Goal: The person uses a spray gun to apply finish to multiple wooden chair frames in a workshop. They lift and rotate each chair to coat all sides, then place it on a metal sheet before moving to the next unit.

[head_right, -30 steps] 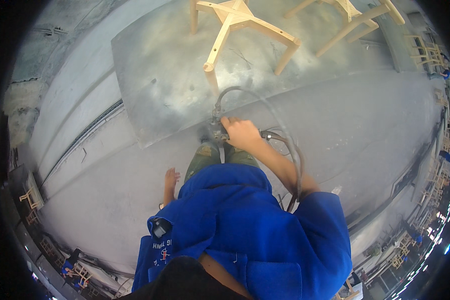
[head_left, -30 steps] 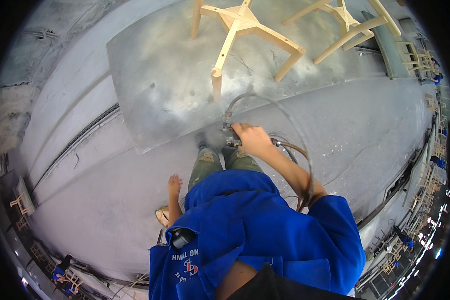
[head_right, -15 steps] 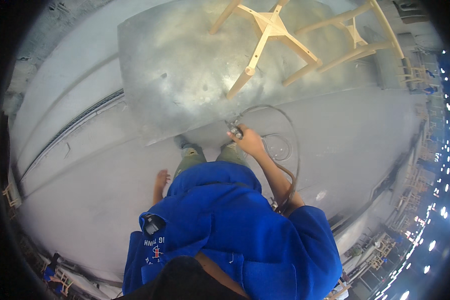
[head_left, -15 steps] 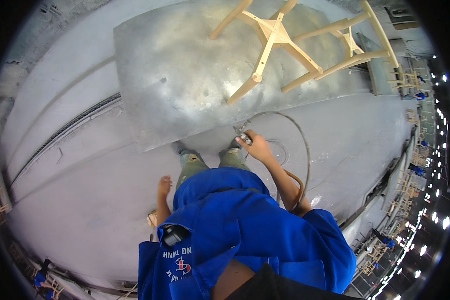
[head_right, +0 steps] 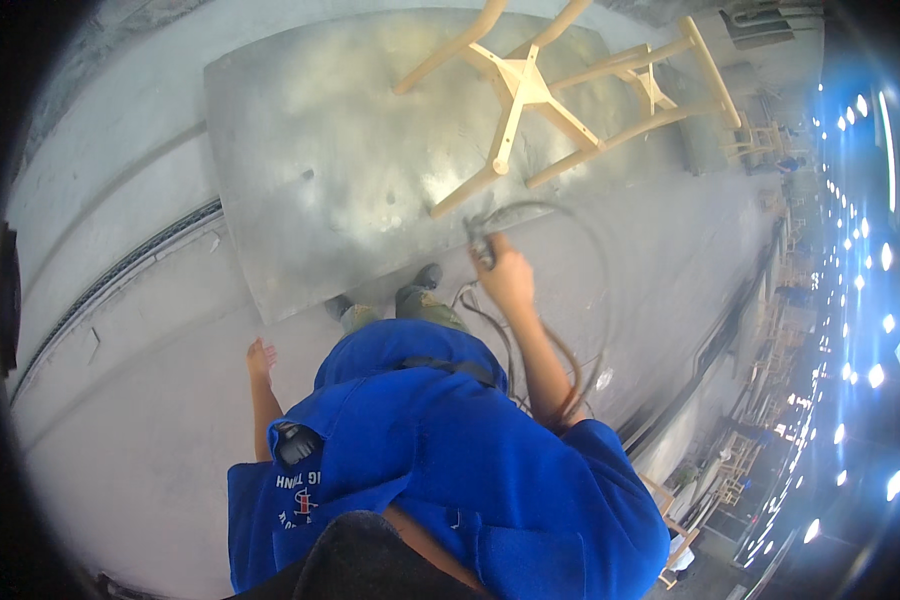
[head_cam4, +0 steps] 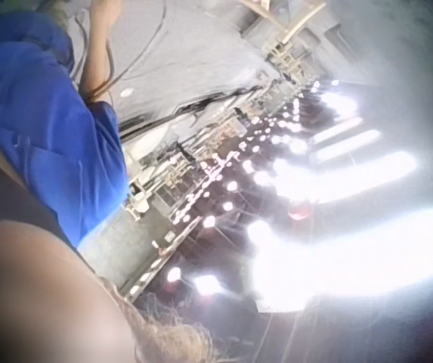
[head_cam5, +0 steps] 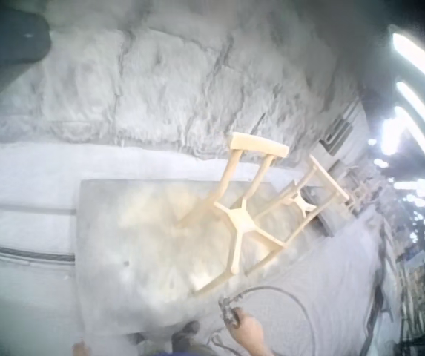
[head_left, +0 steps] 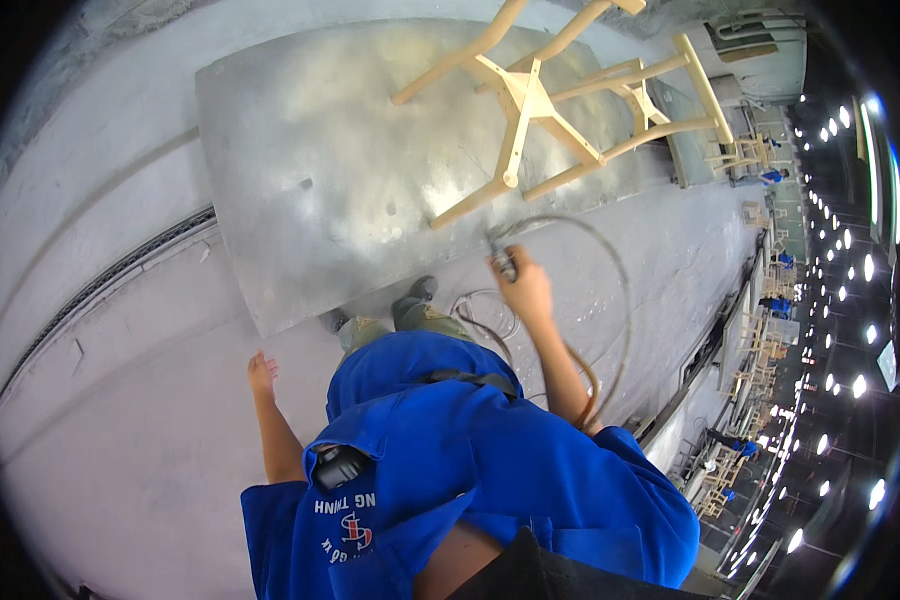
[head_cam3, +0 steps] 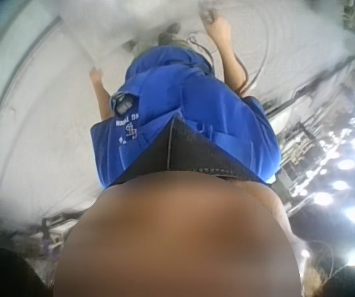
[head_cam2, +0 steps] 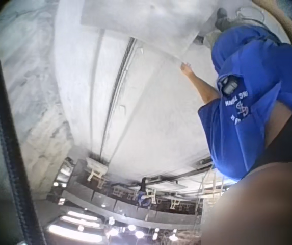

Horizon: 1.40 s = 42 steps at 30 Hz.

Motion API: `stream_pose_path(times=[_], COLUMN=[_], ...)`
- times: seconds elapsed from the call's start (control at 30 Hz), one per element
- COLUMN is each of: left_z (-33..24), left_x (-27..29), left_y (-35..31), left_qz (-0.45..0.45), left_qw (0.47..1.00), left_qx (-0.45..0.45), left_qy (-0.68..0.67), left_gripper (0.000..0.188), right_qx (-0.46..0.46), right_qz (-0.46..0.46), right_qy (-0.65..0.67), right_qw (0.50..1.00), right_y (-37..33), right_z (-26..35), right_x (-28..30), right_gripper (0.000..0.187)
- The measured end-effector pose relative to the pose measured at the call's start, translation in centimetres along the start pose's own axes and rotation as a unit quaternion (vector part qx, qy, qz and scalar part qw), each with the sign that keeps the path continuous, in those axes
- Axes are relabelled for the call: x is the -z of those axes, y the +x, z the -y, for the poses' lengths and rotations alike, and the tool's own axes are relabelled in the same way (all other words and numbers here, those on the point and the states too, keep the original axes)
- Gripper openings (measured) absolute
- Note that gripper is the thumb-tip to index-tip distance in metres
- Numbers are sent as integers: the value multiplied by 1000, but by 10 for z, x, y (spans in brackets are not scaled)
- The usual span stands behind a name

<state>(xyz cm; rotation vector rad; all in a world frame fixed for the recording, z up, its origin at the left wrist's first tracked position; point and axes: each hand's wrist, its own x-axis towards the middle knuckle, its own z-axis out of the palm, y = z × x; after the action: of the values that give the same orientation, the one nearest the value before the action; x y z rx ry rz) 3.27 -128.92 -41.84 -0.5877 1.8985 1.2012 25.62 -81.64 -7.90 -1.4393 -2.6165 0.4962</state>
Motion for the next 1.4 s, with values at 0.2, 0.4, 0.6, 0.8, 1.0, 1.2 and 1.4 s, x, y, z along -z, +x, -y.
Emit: stream_pose_path(times=[0.2, 0.4, 0.6, 0.8, 1.0, 1.2, 1.4], left_z=[33, 60, 35, 4, 26, 90, 125], left_x=[-7, -9, -17, -22, 14, 48, -6], left_y=[-20, -28, -17, -18, -46, -99, -134], left_qz=[21, 24, 22, -18, -131, -338, -329], left_qw=[999, 993, 998, 999, 953, 931, 922], left_qx=[36, 112, 59, -42, -246, -1, 70], left_qy=[0, 19, 21, -29, 123, -137, -193], left_gripper=[56, 55, 54, 50, 35, 35, 36], right_qx=[-109, -67, 3, 75, 104, 99, 91], right_qz=[169, 4, 4, -51, -111, -240, -191], right_qy=[178, 41, 8, 39, 23, -35, -50], right_qw=[963, 997, 1000, 995, 988, 965, 976], right_y=[0, 61, 95, 134, 180, 235, 245], right_z=[-11, 13, 46, 42, 22, 1, -35], right_x=[-68, 26, 84, 80, 104, 176, 150], right_gripper=[39, 45, 45, 40, 39, 36, 39])
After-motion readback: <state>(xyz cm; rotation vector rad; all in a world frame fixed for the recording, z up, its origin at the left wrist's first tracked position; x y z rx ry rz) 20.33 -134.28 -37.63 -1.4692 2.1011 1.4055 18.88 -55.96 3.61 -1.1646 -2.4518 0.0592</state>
